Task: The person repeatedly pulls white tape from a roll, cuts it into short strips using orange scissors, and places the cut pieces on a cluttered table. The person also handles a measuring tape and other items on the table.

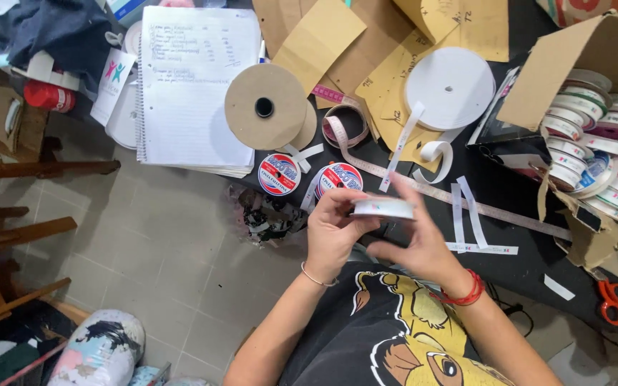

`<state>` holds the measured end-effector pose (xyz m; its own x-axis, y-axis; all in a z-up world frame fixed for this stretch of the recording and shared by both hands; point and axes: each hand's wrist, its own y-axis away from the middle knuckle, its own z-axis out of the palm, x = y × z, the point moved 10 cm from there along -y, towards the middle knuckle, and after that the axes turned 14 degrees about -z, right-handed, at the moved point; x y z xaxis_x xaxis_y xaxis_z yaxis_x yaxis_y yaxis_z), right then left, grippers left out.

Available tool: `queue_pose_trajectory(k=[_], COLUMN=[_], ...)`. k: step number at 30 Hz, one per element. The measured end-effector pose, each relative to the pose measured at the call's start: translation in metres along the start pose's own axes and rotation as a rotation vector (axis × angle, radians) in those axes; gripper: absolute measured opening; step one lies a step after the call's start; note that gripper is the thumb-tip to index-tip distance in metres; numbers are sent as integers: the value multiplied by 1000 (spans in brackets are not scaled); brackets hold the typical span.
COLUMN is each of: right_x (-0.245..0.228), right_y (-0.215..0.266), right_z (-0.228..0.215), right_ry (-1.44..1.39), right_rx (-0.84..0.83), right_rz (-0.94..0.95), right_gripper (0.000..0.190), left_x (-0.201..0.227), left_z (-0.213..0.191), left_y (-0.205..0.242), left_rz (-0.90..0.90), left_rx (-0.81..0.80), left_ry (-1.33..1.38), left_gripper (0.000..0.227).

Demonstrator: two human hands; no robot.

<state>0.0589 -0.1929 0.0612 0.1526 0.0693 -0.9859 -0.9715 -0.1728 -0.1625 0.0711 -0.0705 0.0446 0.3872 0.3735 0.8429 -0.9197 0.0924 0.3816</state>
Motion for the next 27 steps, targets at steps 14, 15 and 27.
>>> queue_pose_trajectory(k=[14,15,27], right_x=[-9,3,24], right_y=[112,135,179], right_z=[-126,-140,-239], right_ry=[448,450,766], right_rx=[107,103,316], right_rz=[387,541,526], right_gripper=[15,16,12], left_x=[-45,-46,-64], left_z=[40,45,115], left_y=[9,12,46], left_rz=[-343,-301,702], left_rx=[14,25,334], left_ry=[-442,-677,-1427], left_gripper=[54,55,12])
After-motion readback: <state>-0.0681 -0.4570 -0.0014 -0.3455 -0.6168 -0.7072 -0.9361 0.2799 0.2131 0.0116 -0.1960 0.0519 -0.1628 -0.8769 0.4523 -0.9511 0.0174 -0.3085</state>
